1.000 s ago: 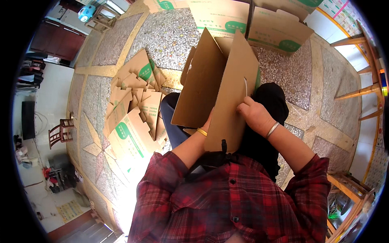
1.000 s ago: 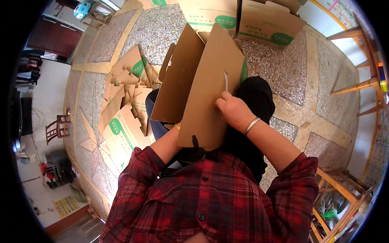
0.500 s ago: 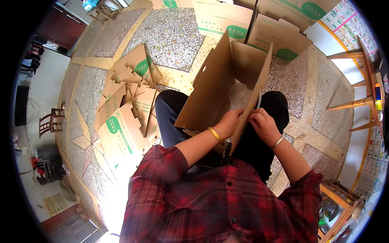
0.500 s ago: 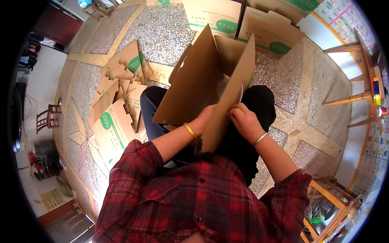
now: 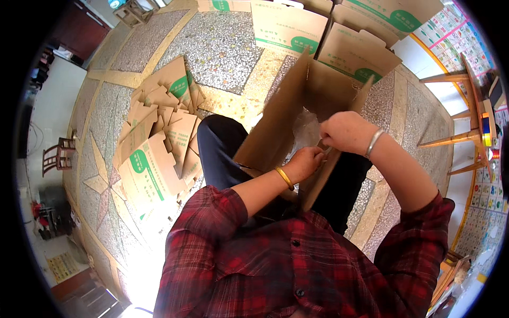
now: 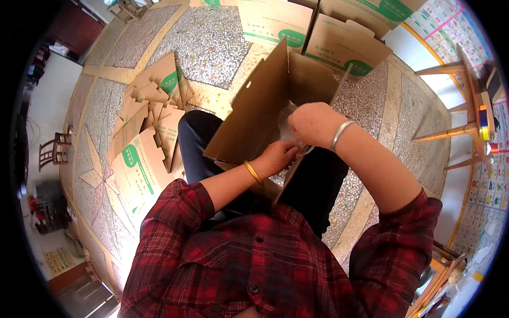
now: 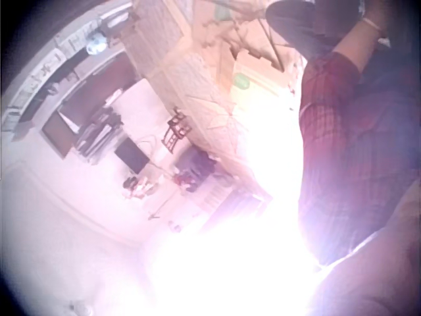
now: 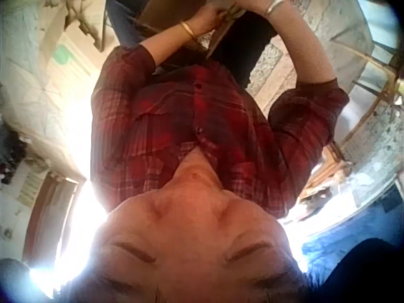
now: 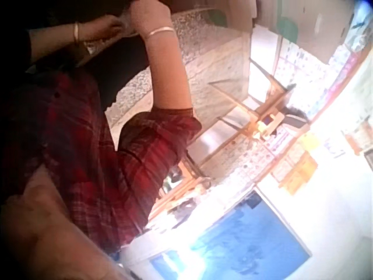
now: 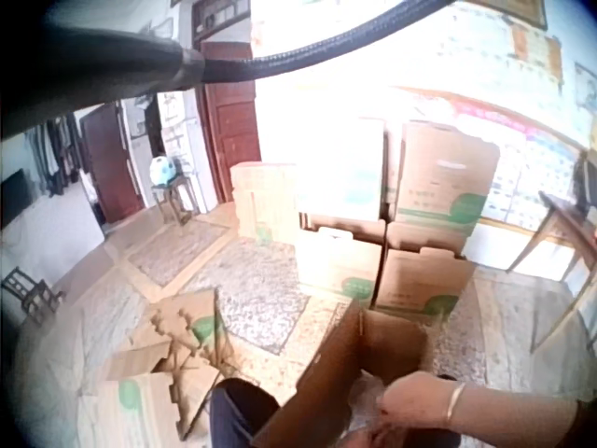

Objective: The person sits on the floor and assembles flat-packed cardboard boxes. They fold the cardboard flaps, insert plastic fasteners into designated slots to secure the structure, and place bubble wrap inside the finished boxes. The process is repeated for multiple units.

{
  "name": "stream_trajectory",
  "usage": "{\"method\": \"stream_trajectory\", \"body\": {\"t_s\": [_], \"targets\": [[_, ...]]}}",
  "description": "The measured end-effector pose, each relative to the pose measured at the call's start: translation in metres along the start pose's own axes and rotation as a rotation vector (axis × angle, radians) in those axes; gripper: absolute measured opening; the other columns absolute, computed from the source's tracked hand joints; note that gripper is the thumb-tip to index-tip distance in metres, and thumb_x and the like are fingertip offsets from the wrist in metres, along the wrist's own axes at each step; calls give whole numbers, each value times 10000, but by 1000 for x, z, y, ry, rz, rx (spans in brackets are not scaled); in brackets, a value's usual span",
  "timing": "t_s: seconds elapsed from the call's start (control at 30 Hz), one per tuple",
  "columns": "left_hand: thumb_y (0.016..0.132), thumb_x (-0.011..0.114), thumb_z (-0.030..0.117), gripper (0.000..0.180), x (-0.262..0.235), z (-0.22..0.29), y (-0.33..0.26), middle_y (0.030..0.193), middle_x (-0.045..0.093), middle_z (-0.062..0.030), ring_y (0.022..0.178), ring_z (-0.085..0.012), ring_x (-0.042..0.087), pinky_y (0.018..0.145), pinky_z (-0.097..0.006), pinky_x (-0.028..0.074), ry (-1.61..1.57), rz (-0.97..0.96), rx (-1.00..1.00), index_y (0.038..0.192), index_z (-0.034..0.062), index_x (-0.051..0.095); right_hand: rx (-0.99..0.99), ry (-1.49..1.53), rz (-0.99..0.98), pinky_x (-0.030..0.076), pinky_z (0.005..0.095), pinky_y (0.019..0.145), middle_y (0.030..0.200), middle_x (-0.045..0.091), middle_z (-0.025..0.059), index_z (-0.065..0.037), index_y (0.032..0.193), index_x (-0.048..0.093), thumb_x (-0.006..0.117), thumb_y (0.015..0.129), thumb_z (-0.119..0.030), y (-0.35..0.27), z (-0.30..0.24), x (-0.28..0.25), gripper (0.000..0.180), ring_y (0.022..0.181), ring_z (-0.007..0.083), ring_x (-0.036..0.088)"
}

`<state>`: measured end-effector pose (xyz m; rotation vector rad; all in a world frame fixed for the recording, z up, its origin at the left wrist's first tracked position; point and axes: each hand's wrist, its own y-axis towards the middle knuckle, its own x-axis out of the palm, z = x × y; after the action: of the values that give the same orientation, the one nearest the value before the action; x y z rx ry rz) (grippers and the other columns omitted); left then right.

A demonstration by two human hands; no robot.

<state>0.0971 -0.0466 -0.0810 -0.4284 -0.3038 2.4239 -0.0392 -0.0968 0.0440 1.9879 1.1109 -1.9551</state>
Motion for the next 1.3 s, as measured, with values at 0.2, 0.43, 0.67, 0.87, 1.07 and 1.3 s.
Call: {"method": "stream_trajectory", "body": {"t_s": [0.2,0.43,0.67,0.87,1.07,1.3], "targets": [[886,439,187,229,8,-3,3,655,588,-95,526,-167,550,513,-308,444,10,-43,109,932,26,595,-28,-244,-373,486,375,662,712,625,117,-80,740,662,596,724,-291,-4,-8,4,222,724,298,609],[857,460,161,205,20,2,14,614,584,-91,532,-171,557,521,-318,444,35,-176,130,831,7,593,127,-159,-556,490,372,714,886,652,112,-87,836,673,572,747,-274,-11,-14,27,231,848,264,627],[842,477,165,230,43,-6,19,794,617,-205,730,-300,618,617,-377,488,-12,-331,-33,891,-14,613,244,-144,-465,496,354,660,838,655,83,-121,801,676,583,741,-324,-36,-26,64,231,800,242,634],[862,451,143,224,48,-17,25,703,601,-100,584,-176,587,515,-318,489,-210,-422,-109,930,-4,605,265,-122,-403,499,356,647,805,651,86,-105,765,668,568,746,-264,-41,-19,86,189,782,245,634],[829,497,118,175,37,-11,17,680,592,-91,618,-178,585,580,-298,476,-202,-307,-19,835,-14,611,304,-35,-384,502,371,664,800,647,115,-87,760,663,543,756,-199,-48,-12,95,165,778,270,632],[732,630,86,126,46,-36,27,857,611,-120,826,-248,583,726,-319,472,41,70,387,848,44,657,354,22,-371,499,385,684,808,643,139,-73,773,660,560,766,-215,-52,-1,105,173,782,293,626]]}}
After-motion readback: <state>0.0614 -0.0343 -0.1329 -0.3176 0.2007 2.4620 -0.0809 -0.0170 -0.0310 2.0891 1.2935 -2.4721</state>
